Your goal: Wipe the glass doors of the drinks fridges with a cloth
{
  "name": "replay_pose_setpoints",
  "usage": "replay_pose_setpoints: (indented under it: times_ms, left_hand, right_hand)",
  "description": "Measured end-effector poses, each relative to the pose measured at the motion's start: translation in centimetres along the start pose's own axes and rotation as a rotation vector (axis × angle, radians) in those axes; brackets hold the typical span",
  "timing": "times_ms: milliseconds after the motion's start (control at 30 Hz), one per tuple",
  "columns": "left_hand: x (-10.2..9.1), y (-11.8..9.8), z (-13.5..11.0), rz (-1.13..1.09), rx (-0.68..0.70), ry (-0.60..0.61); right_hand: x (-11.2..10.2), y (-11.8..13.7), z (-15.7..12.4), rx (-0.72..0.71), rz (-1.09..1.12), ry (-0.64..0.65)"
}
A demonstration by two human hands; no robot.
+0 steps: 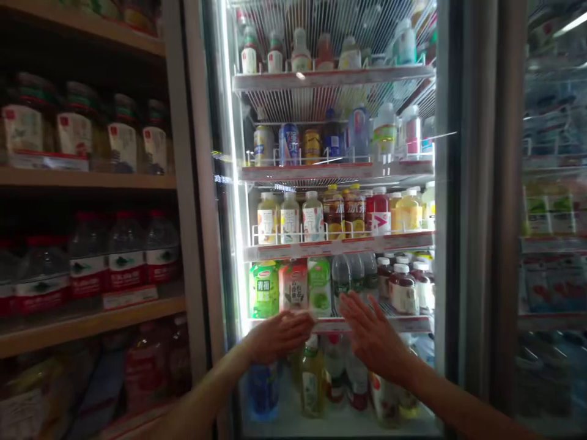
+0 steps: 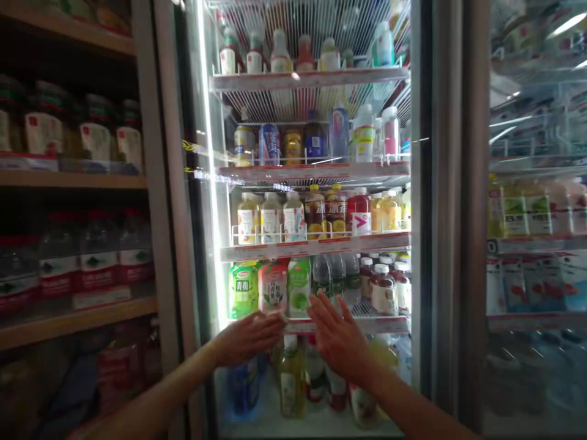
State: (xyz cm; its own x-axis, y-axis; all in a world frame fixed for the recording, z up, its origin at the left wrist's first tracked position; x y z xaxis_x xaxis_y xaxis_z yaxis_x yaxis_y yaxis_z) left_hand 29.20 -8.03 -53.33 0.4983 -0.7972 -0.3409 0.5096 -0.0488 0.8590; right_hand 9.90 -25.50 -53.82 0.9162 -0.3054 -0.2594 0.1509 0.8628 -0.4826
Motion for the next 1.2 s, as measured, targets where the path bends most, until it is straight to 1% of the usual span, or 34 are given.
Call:
replay_pose_setpoints:
  times_ms: [33, 100, 133, 167, 200, 233, 300, 333, 367, 400, 500, 533, 600, 667, 700, 733, 767, 867, 900, 933, 967, 1033, 1067, 1100, 1133, 1200]
  left_hand:
    - [-0.1, 0.7, -0.5, 0.025, -0.068, 0.004]
    - [-0.7, 2.5, -1.6, 0.135, -0.306, -0.019]
    - [-1.0, 3.1, -2.3, 0.202, -0.436, -0.049]
    - [-1.3, 3.1, -3.1, 0.259, -0.547, -0.076]
    - [-1.4, 2.6, -4.0, 0.291, -0.617, -0.097]
    - [-1.4, 1.7, -4.8, 0.290, -0.639, -0.104]
    - [-0.9, -0.6, -6.1, 0.220, -0.587, -0.091]
    - [-0.7, -1.4, -6.6, 0.192, -0.570, -0.091]
    - [-0.6, -1.7, -6.9, 0.187, -0.584, -0.107]
    - [-0.6, -1.4, -7.2, 0.208, -0.636, -0.134]
    - [-0.9, 0.3, -7.3, 0.341, -0.913, -0.234]
    - [-0.9, 0.5, -7.2, 0.362, -0.975, -0.256]
    - [-0.6, 0.0, -6.7, 0.350, -1.013, -0.266]
    - [-0.2, -0.7, -6.1, 0.318, -0.964, -0.254]
    - [-0.1, -0.7, -5.7, 0.315, -0.939, -0.249]
    - [-0.2, -0.1, -5.3, 0.331, -0.938, -0.258]
    - [-0.4, 1.0, -4.8, 0.363, -0.970, -0.288]
    - [-1.5, 5.7, -2.4, 0.494, -1.178, -0.469]
    - [-1.8, 7.1, -1.2, 0.508, -1.205, -0.518]
    - [-1.9, 8.1, 0.1, 0.487, -1.171, -0.530]
    - [-1.8, 8.8, 1.5, 0.434, -1.077, -0.503]
    - [-1.5, 9.7, 3.6, 0.307, -0.830, -0.387]
    - [-1.6, 10.2, 4.0, 0.279, -0.762, -0.353]
    - [-1.8, 10.9, 4.1, 0.290, -0.775, -0.361]
    - [-2.3, 12.0, 3.8, 0.335, -0.865, -0.411]
    - [-3.3, 14.1, 3.3, 0.444, -1.129, -0.563]
  right_hand:
    - [0.3, 0.4, 0.2, -0.007, 0.014, 0.007]
    - [0.8, 0.9, 0.6, 0.012, 0.030, 0.002]
    - [1.0, 1.1, 0.7, 0.026, 0.034, -0.003]
    - [1.2, 1.3, 0.9, 0.034, 0.039, -0.002]
    - [1.3, 1.6, 1.0, 0.038, 0.046, -0.003]
    - [1.4, 1.8, 1.0, 0.035, 0.054, -0.007]
    - [1.5, 2.3, 0.9, 0.010, 0.075, -0.001]
    - [1.6, 2.5, 0.9, -0.004, 0.081, 0.005]
    - [1.6, 2.6, 0.9, -0.016, 0.080, 0.007]
    - [1.7, 2.6, 1.0, -0.027, 0.075, 0.009]
    - [1.7, 2.3, 2.0, -0.021, 0.043, 0.008]
    - [1.6, 2.3, 2.4, -0.012, 0.031, -0.001]
    - [1.5, 2.5, 3.0, -0.010, 0.022, -0.022]
    - [1.3, 3.0, 3.3, -0.039, 0.029, -0.038]
    - [1.2, 3.1, 3.4, -0.057, 0.035, -0.042]
    - [1.3, 3.2, 3.5, -0.067, 0.038, -0.043]
    - [1.3, 3.1, 3.7, -0.065, 0.038, -0.047]
    - [1.5, 1.6, 5.2, 0.005, 0.020, -0.087]
    - [1.5, 0.9, 5.9, 0.040, 0.010, -0.105]
    - [1.5, 0.1, 6.7, 0.069, 0.000, -0.122]
    - [1.5, -0.6, 7.5, 0.090, -0.011, -0.138]
    - [1.2, -2.2, 8.7, 0.120, -0.030, -0.154]
    - [1.0, -2.9, 9.1, 0.129, -0.036, -0.155]
    - [0.8, -3.6, 9.3, 0.141, -0.041, -0.158]
    - [0.5, -4.2, 9.3, 0.157, -0.044, -0.165]
    - [0.1, -5.2, 8.8, 0.185, -0.049, -0.182]
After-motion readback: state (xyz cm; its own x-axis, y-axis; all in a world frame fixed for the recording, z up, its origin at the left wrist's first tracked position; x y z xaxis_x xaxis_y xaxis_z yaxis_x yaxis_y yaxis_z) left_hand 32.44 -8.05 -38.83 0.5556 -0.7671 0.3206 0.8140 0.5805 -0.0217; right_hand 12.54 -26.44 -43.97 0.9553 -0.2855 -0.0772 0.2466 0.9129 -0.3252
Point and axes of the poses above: each hand's wrist, its own z-axis towards the middle knuckle, its own x-axis out of the palm, y = z × x, the point moved 3 cm from there along z, towards the middle knuckle, and after that the axes turned 10 degrees about -y, right-handed, at the moved point
